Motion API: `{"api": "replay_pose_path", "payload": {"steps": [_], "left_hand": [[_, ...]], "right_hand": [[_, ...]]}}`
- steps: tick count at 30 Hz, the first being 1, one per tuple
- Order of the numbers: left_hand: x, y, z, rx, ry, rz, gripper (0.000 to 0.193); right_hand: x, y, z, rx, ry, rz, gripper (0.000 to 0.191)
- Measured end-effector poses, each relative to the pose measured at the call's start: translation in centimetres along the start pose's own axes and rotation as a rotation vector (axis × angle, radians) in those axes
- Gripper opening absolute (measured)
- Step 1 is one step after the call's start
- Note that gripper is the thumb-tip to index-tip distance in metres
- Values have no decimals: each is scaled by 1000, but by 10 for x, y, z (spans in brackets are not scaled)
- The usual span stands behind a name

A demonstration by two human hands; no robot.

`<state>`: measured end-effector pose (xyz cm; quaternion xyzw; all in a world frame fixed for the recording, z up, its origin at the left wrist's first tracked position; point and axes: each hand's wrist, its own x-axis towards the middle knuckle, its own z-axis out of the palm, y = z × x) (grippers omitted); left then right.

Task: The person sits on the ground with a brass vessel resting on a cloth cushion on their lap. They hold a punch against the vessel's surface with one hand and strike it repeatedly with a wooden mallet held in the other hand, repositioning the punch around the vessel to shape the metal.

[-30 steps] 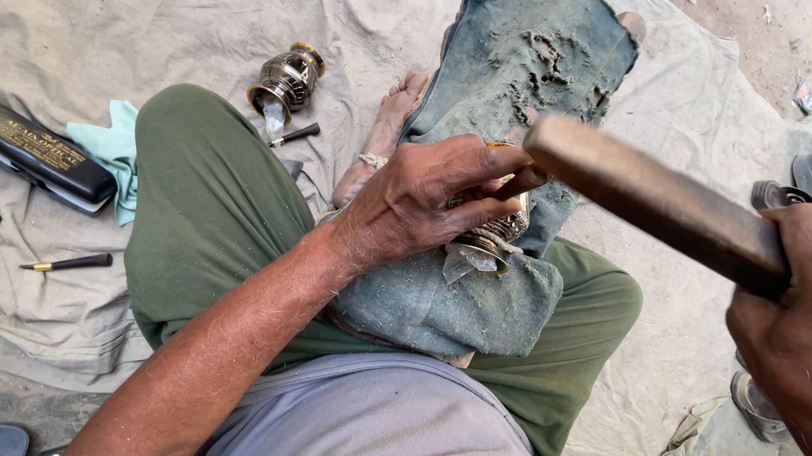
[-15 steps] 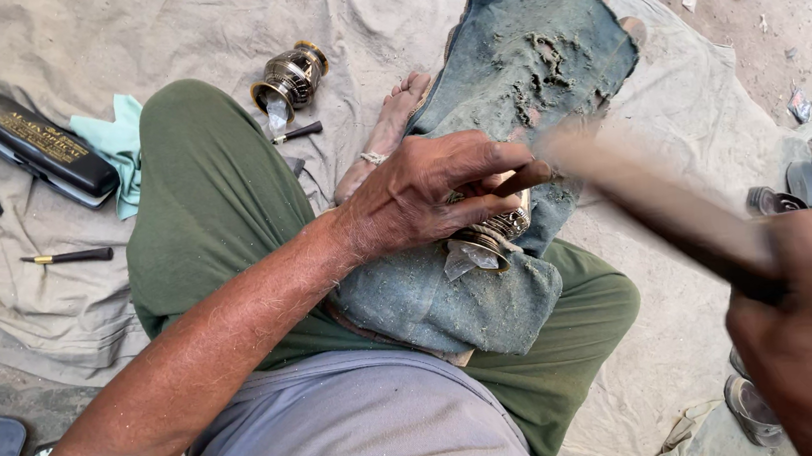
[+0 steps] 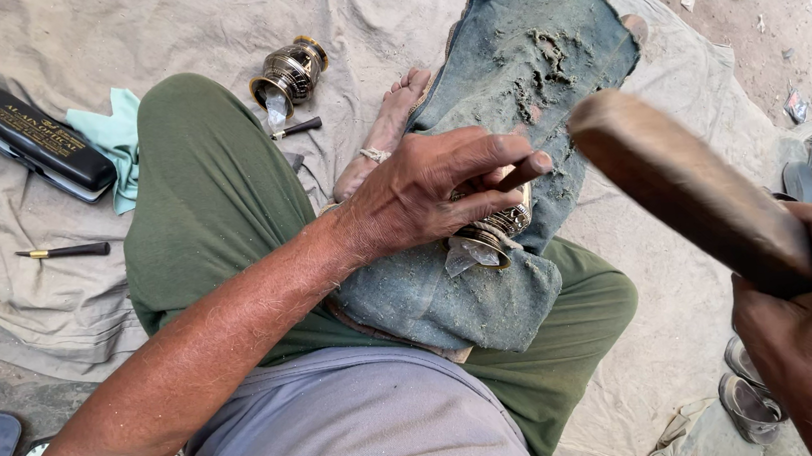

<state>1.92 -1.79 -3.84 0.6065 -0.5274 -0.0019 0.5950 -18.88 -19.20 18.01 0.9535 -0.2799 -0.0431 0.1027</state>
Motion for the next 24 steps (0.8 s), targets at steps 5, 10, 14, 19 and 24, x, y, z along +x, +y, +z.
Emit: {"api": "replay_pose_path", "payload": {"steps": [5, 10, 14, 19, 24], "left_hand": [[-1, -3, 6, -321, -71, -182, 48], [-5, -2, 3, -76, -21, -55, 47], [-3, -2, 3, -106, 7, -42, 51], [-4, -2, 4, -152, -18, -66, 47], [-3, -3, 3, -158, 26, 14, 47]], "right_hand": [[4, -5, -6, -29, -61, 13, 32], [7, -8, 3, 701, 68, 71, 25], [11, -1, 3, 96, 2, 3, 29], [12, 2, -2, -135, -30, -53, 29], [10, 1, -5, 20, -23, -25, 34]]}}
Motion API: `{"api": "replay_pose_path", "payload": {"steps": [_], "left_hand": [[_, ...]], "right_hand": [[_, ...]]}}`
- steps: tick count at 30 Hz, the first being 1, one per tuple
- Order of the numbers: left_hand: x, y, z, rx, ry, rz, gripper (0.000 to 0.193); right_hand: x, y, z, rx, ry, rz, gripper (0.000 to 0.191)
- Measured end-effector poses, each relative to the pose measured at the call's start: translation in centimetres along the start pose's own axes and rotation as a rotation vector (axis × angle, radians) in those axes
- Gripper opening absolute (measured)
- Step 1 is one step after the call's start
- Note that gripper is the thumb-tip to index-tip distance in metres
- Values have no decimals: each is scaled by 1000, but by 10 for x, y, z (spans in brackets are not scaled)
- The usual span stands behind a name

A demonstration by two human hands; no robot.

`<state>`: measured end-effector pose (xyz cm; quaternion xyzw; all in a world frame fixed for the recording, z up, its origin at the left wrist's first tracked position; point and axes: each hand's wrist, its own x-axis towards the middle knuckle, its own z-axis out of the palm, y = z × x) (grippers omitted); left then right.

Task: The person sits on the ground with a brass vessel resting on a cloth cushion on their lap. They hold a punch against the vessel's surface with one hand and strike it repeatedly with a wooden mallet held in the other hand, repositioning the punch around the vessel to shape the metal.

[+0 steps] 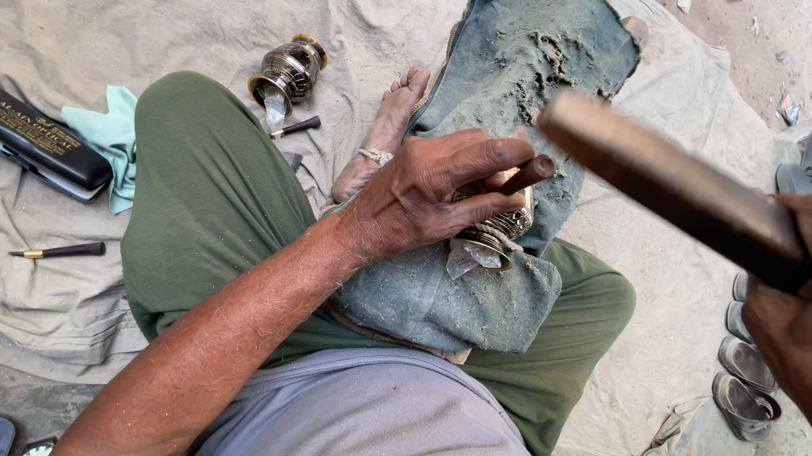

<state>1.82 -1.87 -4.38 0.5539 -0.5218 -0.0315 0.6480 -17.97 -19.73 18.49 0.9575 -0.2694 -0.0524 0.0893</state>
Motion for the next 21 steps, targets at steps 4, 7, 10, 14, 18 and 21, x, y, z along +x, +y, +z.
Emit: {"api": "replay_pose_path", "payload": {"steps": [4, 7, 10, 14, 18, 21], "left_hand": [[1, 0, -1, -43, -70, -127, 45], [0, 2, -3, -12, -41, -67, 42], [1, 3, -3, -70, -56, -63, 39], [2, 3, -4, 28, -43, -61, 47], [2, 2, -4, 91, -54, -33, 43], [2, 1, -3, -205, -73, -150, 45]], "right_hand": [[-1, -1, -1, 42, -27, 44, 32], [0, -3, -1, -182, 9, -74, 31], [1, -6, -1, 153, -37, 73, 29], [-1, -4, -2, -119, -23, -26, 28], [-5, 2, -2, -225, 5, -68, 25], [-4, 2, -1, -82, 3, -21, 19]]}}
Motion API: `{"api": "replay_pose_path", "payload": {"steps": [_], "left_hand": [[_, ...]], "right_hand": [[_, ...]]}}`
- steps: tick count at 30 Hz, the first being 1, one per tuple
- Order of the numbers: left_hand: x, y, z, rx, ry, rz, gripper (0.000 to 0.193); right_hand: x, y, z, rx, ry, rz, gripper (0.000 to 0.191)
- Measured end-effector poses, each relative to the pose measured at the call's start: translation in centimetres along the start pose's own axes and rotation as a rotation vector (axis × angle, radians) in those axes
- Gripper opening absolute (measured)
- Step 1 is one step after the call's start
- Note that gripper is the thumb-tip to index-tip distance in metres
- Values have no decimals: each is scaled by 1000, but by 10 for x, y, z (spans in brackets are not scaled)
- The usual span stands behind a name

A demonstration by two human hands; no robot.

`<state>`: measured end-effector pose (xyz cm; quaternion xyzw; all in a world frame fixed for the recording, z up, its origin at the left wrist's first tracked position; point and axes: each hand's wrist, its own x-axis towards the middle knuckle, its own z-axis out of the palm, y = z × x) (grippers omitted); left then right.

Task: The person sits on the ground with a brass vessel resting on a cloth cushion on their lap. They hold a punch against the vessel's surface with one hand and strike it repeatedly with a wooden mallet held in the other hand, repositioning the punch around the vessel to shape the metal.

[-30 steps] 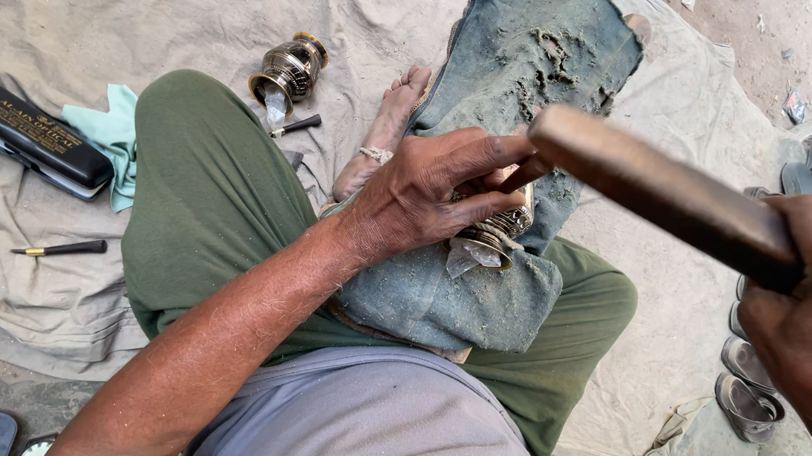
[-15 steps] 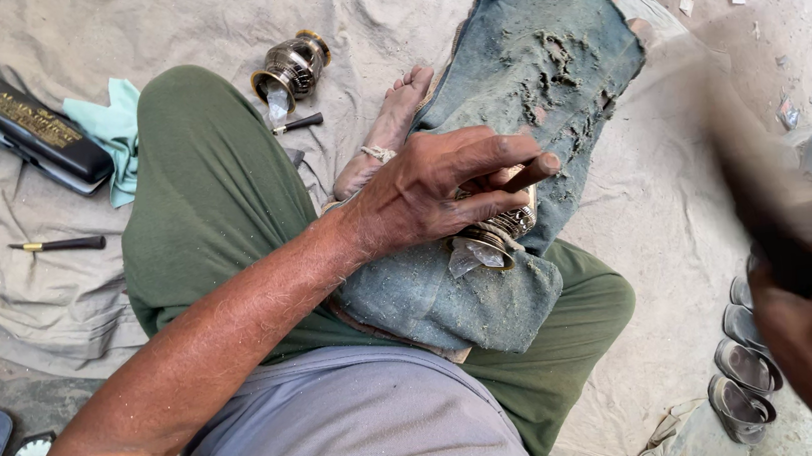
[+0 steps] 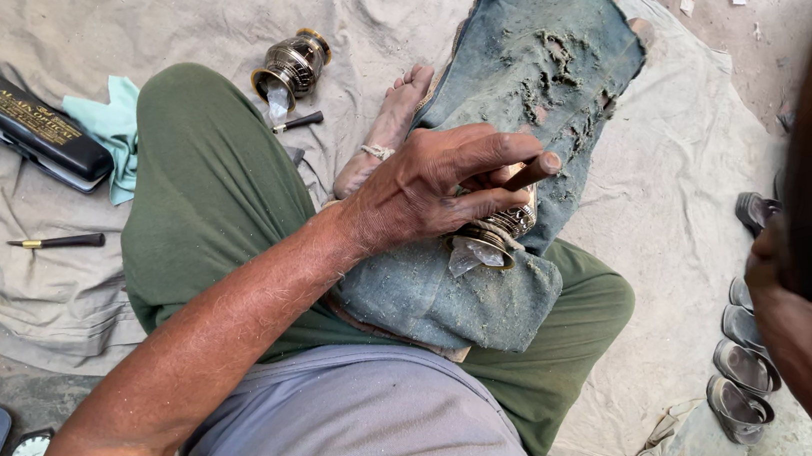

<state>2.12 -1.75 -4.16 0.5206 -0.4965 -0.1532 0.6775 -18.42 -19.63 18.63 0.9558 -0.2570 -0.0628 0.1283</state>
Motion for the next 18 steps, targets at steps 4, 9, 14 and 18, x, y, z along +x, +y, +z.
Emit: {"api": "replay_pose_path", "payload": {"steps": [4, 9, 14, 18], "left_hand": [[2, -1, 0, 162, 6, 87, 46], [0, 3, -2, 271, 31, 74, 44], [2, 0, -1, 163, 33, 96, 45], [1, -2, 0, 263, 30, 125, 44]], "right_hand": [[5, -10, -3, -6, 5, 2, 36], [6, -22, -10, -298, 76, -140, 29], [1, -16, -11, 195, -52, 133, 20], [2, -9, -7, -83, 60, -65, 25]]}}
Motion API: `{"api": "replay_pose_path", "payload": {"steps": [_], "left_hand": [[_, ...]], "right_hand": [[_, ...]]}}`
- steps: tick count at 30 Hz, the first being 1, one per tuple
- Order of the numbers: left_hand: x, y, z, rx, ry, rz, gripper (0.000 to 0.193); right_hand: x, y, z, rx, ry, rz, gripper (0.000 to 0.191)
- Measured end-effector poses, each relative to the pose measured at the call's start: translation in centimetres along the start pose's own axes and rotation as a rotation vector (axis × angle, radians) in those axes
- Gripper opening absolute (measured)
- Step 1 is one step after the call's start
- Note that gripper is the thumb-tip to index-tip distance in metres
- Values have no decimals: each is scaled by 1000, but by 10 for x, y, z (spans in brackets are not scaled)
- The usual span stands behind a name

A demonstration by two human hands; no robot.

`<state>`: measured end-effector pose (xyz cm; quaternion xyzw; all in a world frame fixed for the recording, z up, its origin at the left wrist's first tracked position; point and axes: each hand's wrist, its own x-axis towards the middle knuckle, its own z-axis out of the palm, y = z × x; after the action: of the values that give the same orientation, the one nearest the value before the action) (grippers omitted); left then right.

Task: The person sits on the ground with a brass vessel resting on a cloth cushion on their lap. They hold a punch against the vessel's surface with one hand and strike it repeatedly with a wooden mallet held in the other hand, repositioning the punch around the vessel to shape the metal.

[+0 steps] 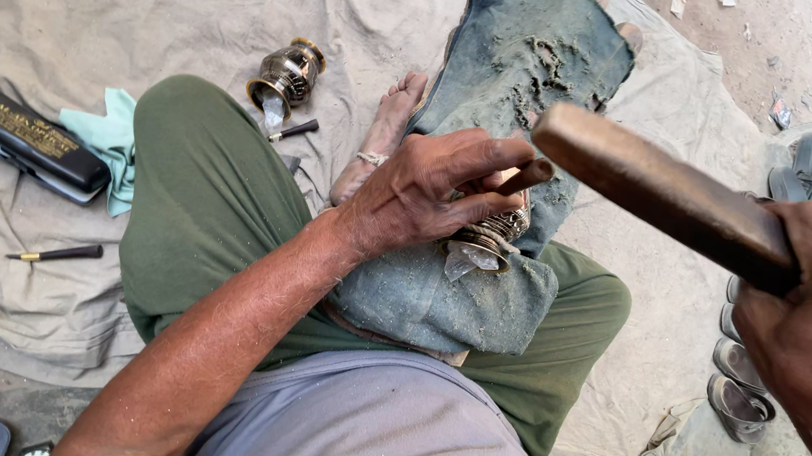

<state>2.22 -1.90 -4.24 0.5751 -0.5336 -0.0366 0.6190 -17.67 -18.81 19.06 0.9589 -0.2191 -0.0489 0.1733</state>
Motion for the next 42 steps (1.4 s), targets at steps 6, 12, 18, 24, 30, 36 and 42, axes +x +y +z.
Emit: {"api": "replay_pose_path", "payload": {"steps": [6, 12, 18, 24, 30, 36, 42], "left_hand": [[1, -3, 0, -174, -32, -79, 51], [-6, 1, 2, -162, 39, -45, 37], [-15, -5, -15, -184, 437, -63, 30], [-30, -15, -70, -199, 335, -618, 47], [6, 35, -43, -233, -134, -506, 50], [64, 50, -6, -78, -482, -156, 41], [92, 51, -3, 43, -644, 28, 31]], "right_hand": [[-4, -2, 1, -45, 7, -4, 24], [-14, 11, 24, -76, 15, 40, 16], [-42, 12, 120, 533, 182, 174, 18], [-119, -48, 236, 1676, -33, 883, 37], [-160, -78, 266, 1895, -67, 1052, 44], [-148, -78, 216, 1889, 57, 977, 49], [-144, -93, 188, 2024, 425, 632, 54]]}}
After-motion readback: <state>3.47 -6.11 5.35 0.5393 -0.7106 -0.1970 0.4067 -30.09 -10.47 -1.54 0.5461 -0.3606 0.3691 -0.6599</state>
